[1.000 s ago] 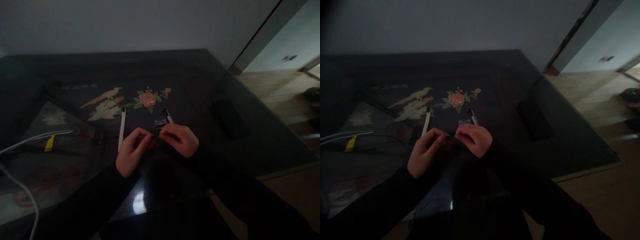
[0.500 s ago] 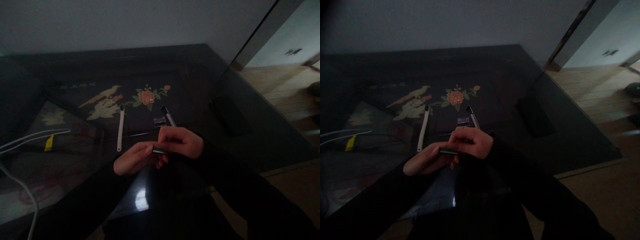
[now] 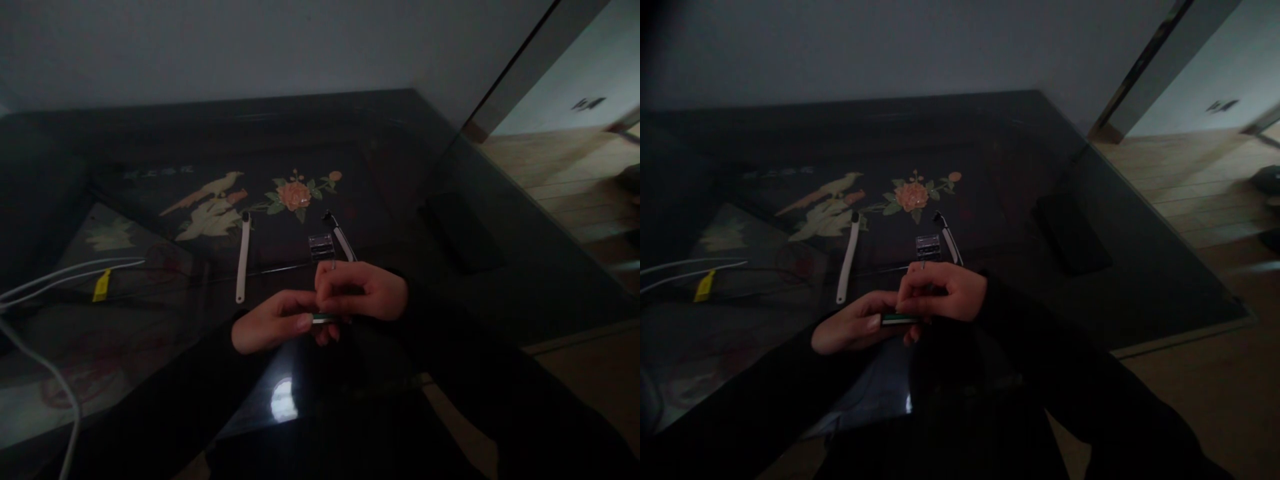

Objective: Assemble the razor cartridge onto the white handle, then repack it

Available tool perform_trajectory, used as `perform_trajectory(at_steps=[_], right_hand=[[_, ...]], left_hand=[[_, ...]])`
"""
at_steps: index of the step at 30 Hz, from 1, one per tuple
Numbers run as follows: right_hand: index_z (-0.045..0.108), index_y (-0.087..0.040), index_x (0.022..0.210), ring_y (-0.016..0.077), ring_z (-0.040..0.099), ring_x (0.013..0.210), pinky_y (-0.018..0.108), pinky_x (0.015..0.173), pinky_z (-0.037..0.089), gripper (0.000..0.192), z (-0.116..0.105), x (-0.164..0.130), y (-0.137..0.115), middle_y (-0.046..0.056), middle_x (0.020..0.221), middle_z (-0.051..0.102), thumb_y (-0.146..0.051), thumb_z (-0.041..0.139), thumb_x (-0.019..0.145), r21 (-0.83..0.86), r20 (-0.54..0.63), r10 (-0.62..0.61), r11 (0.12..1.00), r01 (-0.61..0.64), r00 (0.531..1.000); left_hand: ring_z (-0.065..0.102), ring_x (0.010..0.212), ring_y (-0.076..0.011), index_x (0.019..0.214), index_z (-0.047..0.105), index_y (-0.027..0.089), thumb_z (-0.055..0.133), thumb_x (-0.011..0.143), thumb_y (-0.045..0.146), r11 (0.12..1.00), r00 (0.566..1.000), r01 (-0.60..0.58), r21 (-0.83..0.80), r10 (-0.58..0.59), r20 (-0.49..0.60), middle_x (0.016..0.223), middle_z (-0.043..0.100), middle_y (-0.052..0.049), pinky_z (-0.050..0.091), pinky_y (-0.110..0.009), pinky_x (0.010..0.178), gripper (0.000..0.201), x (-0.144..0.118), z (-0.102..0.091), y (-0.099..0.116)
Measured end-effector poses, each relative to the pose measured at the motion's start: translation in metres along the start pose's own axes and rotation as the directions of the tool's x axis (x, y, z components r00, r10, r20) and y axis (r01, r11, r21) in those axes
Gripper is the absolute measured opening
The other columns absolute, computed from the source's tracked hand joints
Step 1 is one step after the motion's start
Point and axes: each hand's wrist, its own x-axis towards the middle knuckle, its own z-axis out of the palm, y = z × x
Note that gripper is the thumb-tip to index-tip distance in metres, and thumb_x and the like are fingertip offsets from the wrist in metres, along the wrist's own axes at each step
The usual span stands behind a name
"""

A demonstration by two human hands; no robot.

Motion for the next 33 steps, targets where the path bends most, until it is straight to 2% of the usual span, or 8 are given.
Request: perform_trajectory(at_steps=[11,18,24,26,28,31,33], right_hand=[[0.057,-0.012,0.076,0.0028,0.051,0.056,0.018,0.055,0.046,0.023,-0.003,-0.001,-0.001,-0.001,0.081,0.047,-0.031,0.057,0.088,-0.017,0.046,0.026,1.000,-0.025,0.999],[0.060,-0.011,0.076,0.0043,0.050,0.063,0.019,0.058,0.045,0.025,-0.004,-0.002,0.002,0.000,0.082,0.046,-0.033,0.059,0.087,-0.058,0.047,0.020,0.998,-0.017,0.999],[0.059,-0.013,0.077,0.0052,0.050,0.061,0.020,0.057,0.044,0.023,-0.004,-0.002,0.001,0.000,0.081,0.048,-0.033,0.060,0.086,-0.060,0.019,0.018,0.998,-0.017,1.000],[0.058,-0.013,0.078,0.0071,0.052,0.063,0.021,0.058,0.044,0.024,-0.005,0.000,0.000,0.000,0.077,0.052,-0.036,0.059,0.086,-0.062,-0.036,0.026,0.998,-0.028,0.999],[0.057,-0.014,0.079,0.0087,0.053,0.065,0.021,0.059,0.042,0.024,-0.007,0.002,0.000,0.000,0.074,0.055,-0.037,0.057,0.086,-0.123,-0.159,0.021,0.992,-0.041,0.987],[0.057,-0.014,0.077,0.0084,0.050,0.062,0.021,0.056,0.038,0.026,-0.014,0.003,0.002,-0.001,0.069,0.056,-0.038,0.055,0.087,-0.253,-0.379,-0.037,0.965,-0.065,0.925],[0.058,-0.014,0.076,0.0076,0.047,0.057,0.021,0.053,0.036,0.028,-0.017,0.003,0.004,-0.002,0.065,0.053,-0.039,0.053,0.088,-0.296,-0.444,-0.067,0.952,-0.075,0.894]], left_hand=[[0.062,0.071,-0.0191,0.096,0.071,0.013,0.068,0.069,0.060,0.997,0.999,0.017,0.075,-0.021,0.050,0.084,0.069,-0.012,0.050,-0.033,0.072,0.054,0.000,-0.005,0.001],[0.059,0.071,-0.0141,0.094,0.067,0.009,0.072,0.070,0.052,1.000,0.995,0.018,-0.001,-0.017,0.098,0.082,0.068,-0.009,0.047,-0.027,0.071,0.049,0.002,-0.006,0.001],[0.059,0.072,-0.0126,0.096,0.068,0.011,0.074,0.071,0.045,0.999,0.991,0.003,-0.039,0.002,0.131,0.080,0.066,-0.005,0.045,-0.025,0.072,0.042,0.002,-0.007,0.002],[0.058,0.071,-0.0124,0.099,0.069,0.012,0.074,0.072,0.043,0.997,0.991,-0.033,-0.073,0.042,0.125,0.080,0.066,-0.005,0.044,-0.025,0.071,0.041,0.002,-0.007,0.001],[0.058,0.071,-0.0126,0.103,0.069,0.013,0.073,0.074,0.042,0.993,0.991,-0.068,-0.099,0.079,0.112,0.081,0.066,-0.006,0.043,-0.025,0.069,0.041,0.002,-0.006,-0.001],[0.057,0.070,-0.0135,0.106,0.068,0.013,0.071,0.075,0.041,0.987,0.990,-0.102,-0.123,0.113,0.079,0.080,0.066,-0.007,0.042,-0.025,0.065,0.042,0.002,-0.005,-0.002],[0.056,0.068,-0.0143,0.107,0.068,0.012,0.071,0.075,0.041,0.984,0.991,-0.109,-0.142,0.120,0.066,0.079,0.066,-0.008,0.041,-0.026,0.064,0.044,0.002,-0.004,-0.001]])
